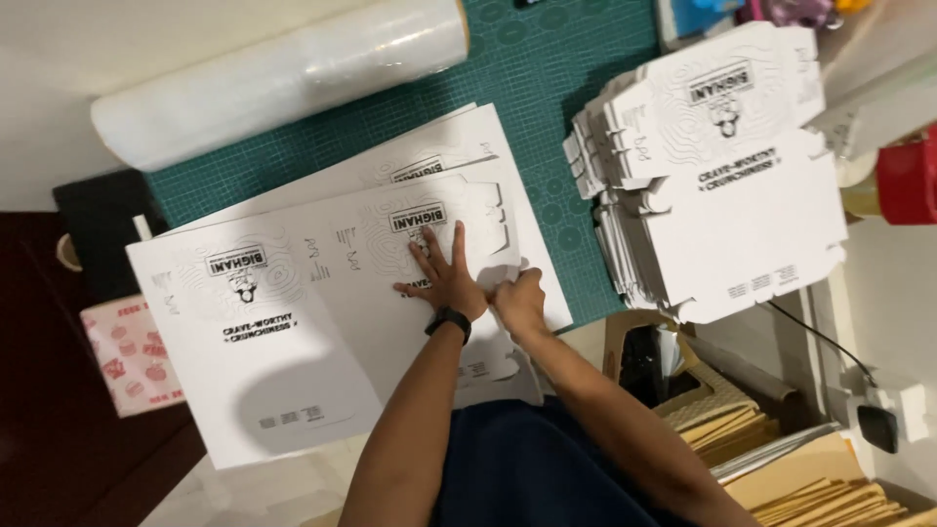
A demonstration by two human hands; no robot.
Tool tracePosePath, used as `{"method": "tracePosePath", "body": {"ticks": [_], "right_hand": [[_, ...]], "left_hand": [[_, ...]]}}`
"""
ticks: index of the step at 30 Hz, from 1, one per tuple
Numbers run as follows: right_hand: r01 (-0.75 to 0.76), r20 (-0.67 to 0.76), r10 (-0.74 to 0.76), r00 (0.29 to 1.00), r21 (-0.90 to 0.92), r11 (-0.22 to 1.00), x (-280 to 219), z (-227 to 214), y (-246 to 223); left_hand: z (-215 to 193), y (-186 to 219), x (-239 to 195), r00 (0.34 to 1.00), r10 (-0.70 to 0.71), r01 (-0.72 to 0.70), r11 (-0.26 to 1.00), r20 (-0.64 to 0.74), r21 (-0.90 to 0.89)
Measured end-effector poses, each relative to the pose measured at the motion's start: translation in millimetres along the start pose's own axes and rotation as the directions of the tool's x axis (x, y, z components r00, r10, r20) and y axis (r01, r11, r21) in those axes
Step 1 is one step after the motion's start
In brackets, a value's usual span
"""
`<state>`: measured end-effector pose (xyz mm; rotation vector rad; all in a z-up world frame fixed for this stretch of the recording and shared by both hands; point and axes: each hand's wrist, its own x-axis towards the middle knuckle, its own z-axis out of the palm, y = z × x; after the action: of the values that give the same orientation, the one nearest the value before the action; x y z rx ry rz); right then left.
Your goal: Manually removing waste material from pre-cut cardboard box templates at a workstation.
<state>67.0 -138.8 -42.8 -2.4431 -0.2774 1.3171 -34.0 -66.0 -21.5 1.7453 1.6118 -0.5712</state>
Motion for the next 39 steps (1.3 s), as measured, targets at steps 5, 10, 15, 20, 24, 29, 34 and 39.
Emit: {"method": "tracePosePath", "body": {"ticks": [5,10,15,20,24,29,34,39], "right_hand": [[-0.195,0.214,0.094,0.972,0.526,0.828,13,3,1],[-0.296,0.269,0.189,0.944,0.446,0.845,13,-5,-4],[-0.333,0.355,0.191,0.915,0.398,0.855,31,-13,5],[-0.4,0.486,0.198,0.852,0.359,0.843,31,-34,-5],[-0.425,0.555,0.17,0.814,0.371,0.826,12,-47,-22],[-0.384,0.546,0.137,0.826,0.368,0.847,10,-41,-22],[-0.293,0.484,0.105,0.869,0.33,0.898,20,-33,-16],[-0.123,0.414,0.031,0.91,0.196,0.973,-1,-44,-39]], "left_hand": [[-18,7,-13,0.996,-0.03,0.029,0.999,0.086,0.02],[-28,7,-16,0.997,0.008,-0.001,0.996,0.083,-0.084],[-23,10,-19,0.999,-0.025,0.028,0.995,0.024,-0.097],[-16,11,-16,0.999,-0.01,0.008,0.999,-0.033,-0.052],[-19,17,-21,0.995,-0.033,0.04,0.997,-0.099,0.072],[-21,17,-21,0.997,-0.04,0.045,0.996,-0.06,0.082],[-4,14,-7,0.996,-0.085,0.085,0.98,-0.008,0.179],[-10,12,-12,0.999,-0.03,0.031,0.999,-0.011,0.034]]}}
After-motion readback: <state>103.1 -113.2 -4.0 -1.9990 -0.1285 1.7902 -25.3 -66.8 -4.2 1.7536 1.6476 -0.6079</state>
